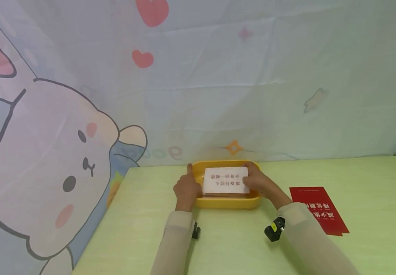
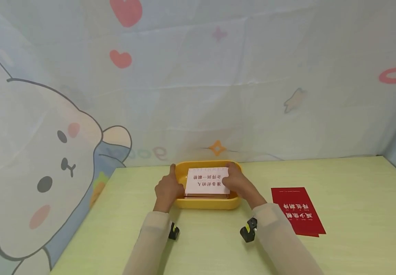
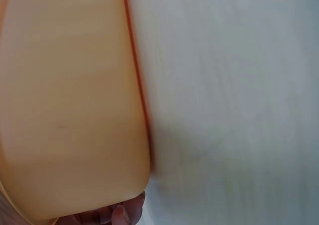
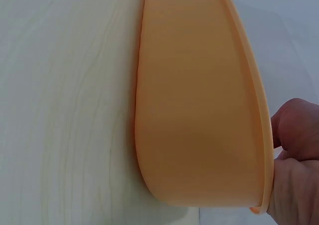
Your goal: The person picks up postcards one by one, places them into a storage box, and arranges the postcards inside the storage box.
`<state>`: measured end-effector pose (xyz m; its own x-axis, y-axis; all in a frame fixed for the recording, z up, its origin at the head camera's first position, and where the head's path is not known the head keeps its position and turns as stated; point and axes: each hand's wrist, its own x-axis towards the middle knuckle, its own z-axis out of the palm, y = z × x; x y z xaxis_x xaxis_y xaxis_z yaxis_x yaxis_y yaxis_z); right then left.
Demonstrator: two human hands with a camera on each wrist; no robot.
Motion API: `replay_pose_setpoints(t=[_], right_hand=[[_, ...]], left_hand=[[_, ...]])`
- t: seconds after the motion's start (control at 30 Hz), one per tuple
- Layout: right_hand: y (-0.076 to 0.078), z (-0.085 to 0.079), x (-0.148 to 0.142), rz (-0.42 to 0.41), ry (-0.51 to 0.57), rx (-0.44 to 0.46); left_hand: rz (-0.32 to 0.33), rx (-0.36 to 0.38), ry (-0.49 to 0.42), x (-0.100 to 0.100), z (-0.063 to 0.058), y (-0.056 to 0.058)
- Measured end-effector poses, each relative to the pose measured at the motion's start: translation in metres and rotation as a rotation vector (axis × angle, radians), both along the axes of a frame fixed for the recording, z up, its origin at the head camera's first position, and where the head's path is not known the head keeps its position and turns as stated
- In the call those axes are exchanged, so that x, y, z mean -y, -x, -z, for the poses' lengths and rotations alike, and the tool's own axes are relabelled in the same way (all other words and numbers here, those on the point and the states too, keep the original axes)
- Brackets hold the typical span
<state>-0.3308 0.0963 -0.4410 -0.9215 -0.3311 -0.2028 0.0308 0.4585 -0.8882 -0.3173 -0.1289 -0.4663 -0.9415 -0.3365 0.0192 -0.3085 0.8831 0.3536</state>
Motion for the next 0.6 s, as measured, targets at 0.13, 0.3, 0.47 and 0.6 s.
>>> replay_pose_setpoints(t=[0.13, 0.3, 0.47, 0.6], right_hand=[[-0.002, 0.001, 0.0, -0.028, -0.055, -0.03], [-0.001, 0.005, 0.003, -0.051, -0.123, -0.075], [-0.002, 0.004, 0.007, -0.049, -0.169, -0.102], [-0.001, 0.005, 0.01, -0.049, -0.191, -0.116]], left_hand=[[0.011, 0.005, -0.007, 0.0, 0.003, 0.003], [0.0, 0.005, 0.001, -0.001, 0.006, 0.004], [-0.002, 0.005, 0.006, -0.001, 0.004, 0.003], [-0.002, 0.001, 0.012, 0.001, 0.003, 0.002]])
